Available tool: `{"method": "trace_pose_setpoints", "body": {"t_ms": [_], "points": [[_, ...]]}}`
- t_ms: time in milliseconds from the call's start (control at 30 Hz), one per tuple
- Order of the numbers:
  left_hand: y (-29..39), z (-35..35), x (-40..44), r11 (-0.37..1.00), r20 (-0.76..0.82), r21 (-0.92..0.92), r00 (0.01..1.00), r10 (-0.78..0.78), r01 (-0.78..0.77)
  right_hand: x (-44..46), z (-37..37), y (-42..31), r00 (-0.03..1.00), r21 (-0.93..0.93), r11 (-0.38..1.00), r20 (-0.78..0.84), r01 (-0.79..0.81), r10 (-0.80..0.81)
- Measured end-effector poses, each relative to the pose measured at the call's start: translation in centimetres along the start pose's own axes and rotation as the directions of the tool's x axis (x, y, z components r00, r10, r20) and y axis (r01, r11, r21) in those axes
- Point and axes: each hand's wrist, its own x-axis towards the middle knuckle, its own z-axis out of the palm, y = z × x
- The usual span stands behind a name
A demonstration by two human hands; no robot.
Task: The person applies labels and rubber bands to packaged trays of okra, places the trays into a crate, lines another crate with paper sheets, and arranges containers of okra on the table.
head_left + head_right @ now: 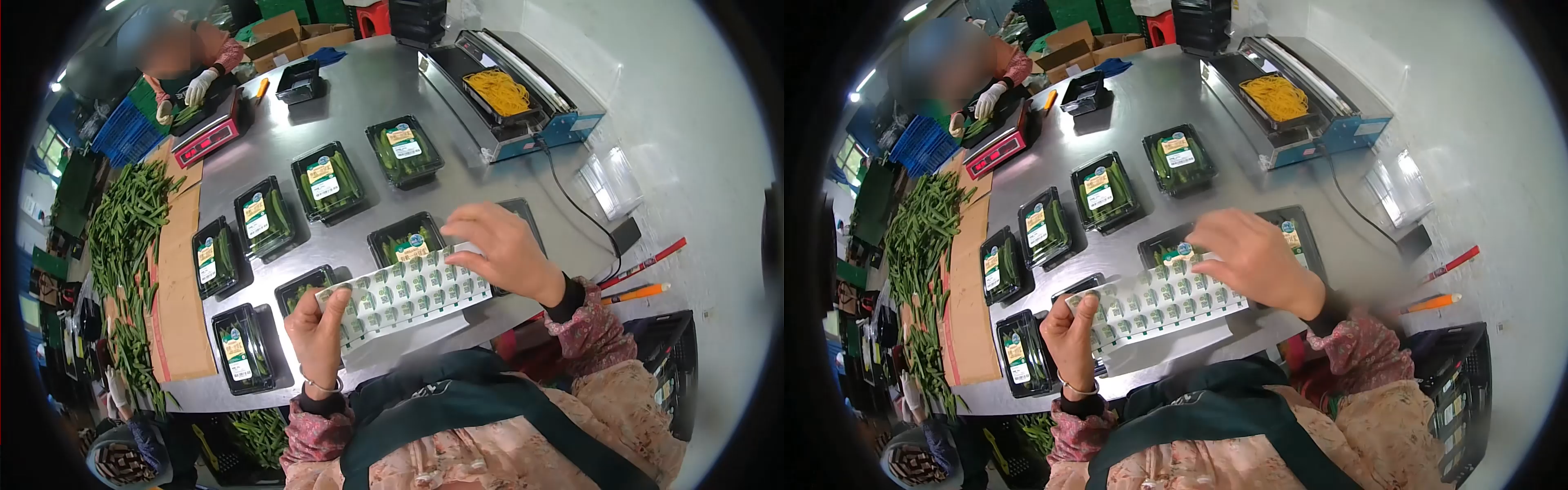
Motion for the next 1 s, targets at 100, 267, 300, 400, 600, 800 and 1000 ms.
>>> {"method": "trace_pose_setpoints", "body": {"t_ms": [100, 267, 300, 400, 600, 800, 1000], "points": [[0.1, 0.3, -0.3, 0.999, 0.025, 0.039, 1.000, 0.018, -0.019, 0.4, -0.1, -0.3, 0.984, -0.033, 0.986, 0.085, 0.161, -0.158], [0.0, 0.9, 0.0, 0.988, 0.071, -0.120, 0.993, -0.091, 0.099, -1.0, 1.5, 0.5, 0.958, -0.085, 0.959, 0.125, 0.271, -0.259], [-0.4, 0.9, 0.4, 0.960, 0.121, -0.201, 0.977, -0.174, 0.196, -1.5, 1.8, 0.5, 0.950, -0.121, 0.945, 0.110, 0.303, -0.291], [-2.1, 0.2, 0.9, 0.862, 0.192, -0.288, 0.907, -0.374, 0.416, -3.5, 2.2, 1.3, 0.989, 0.019, 0.989, -0.039, 0.147, -0.146], [-4.2, -3.1, 0.1, 0.834, 0.102, -0.389, 0.918, -0.384, 0.392, -13.7, 5.2, 14.6, 0.457, 0.447, 0.413, -0.012, -0.793, 0.890], [-4.4, -2.7, -0.2, 0.815, 0.087, -0.418, 0.911, -0.404, 0.401, -13.8, 5.4, 15.0, 0.486, 0.189, 0.486, -0.049, -0.853, 0.873], [-4.9, -3.3, -0.5, 0.819, 0.042, -0.422, 0.910, -0.412, 0.390, -14.0, 6.4, 15.6, 0.559, -0.129, 0.548, -0.071, -0.826, 0.826]]}}
